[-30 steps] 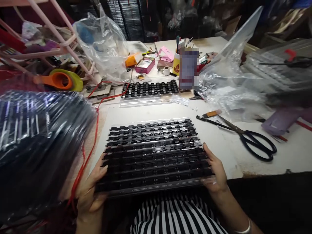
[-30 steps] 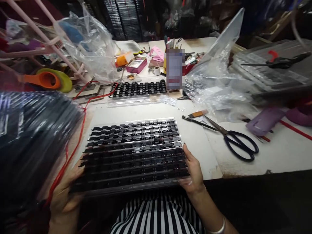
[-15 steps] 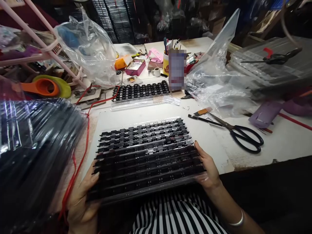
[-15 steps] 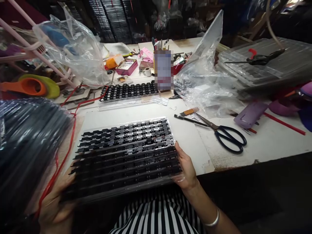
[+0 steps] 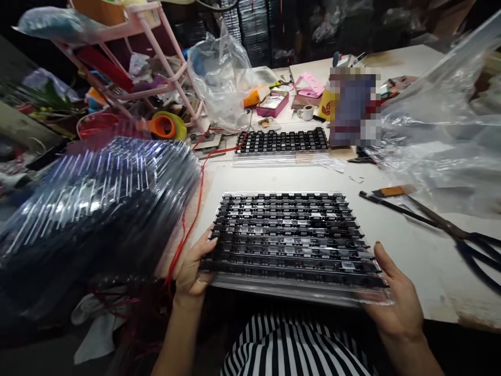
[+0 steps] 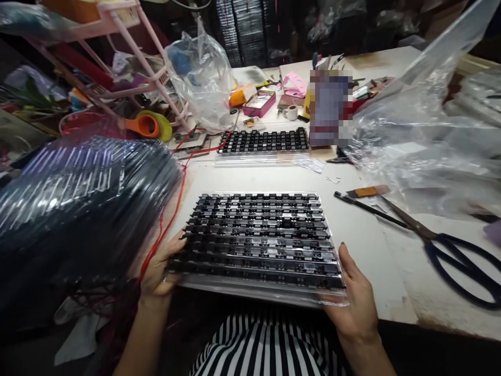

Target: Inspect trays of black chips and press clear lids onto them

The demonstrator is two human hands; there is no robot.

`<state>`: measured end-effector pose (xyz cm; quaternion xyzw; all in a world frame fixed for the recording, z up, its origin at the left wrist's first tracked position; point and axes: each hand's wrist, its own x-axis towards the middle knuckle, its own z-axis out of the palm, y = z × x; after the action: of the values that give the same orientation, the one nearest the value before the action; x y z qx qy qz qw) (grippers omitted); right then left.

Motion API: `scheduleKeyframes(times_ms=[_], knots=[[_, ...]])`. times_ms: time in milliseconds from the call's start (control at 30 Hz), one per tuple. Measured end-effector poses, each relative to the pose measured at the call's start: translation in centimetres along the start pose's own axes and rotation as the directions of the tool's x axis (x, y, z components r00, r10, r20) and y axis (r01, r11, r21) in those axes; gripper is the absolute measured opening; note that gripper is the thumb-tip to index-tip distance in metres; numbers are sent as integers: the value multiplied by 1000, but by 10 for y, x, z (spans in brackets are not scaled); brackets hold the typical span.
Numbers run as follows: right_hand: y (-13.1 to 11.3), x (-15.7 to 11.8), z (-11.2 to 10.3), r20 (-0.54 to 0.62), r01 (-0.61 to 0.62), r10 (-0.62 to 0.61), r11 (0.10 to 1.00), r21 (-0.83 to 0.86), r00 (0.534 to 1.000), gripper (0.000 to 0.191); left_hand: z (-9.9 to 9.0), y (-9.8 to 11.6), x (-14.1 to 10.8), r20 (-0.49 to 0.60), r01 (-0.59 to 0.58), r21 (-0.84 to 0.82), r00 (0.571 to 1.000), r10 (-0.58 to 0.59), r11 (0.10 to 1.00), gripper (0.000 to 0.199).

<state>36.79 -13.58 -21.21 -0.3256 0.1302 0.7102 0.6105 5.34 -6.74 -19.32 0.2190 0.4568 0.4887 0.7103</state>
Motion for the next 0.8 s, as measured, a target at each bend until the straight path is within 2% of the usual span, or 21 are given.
scheduleKeyframes(times_ms=[167,467,533,633,800], knots=[[-1,-1,4,-94,20,-24,999,-42,995,21,-1,2,1,1,14,16,1000,-14,1000,45],[-2,1,10,-202,-8,6,1000,-10,979,33,-5,-2,1,8,15,7,1000,-16,1000,39],[-2,1,8,-181,-15,10,1000,-27,983,33,-4,-2,1,18,11,5,1000,-11,1000,39],[-2,1,4,-88,-13,6,997,-74,996,30,-3,-1,1,27,15,4,1000,-15,1000,38],[-2,2,2,50,4,4,989,-150,999,24,-4,-1,-1,-11,25,26,1000,-25,999,42]])
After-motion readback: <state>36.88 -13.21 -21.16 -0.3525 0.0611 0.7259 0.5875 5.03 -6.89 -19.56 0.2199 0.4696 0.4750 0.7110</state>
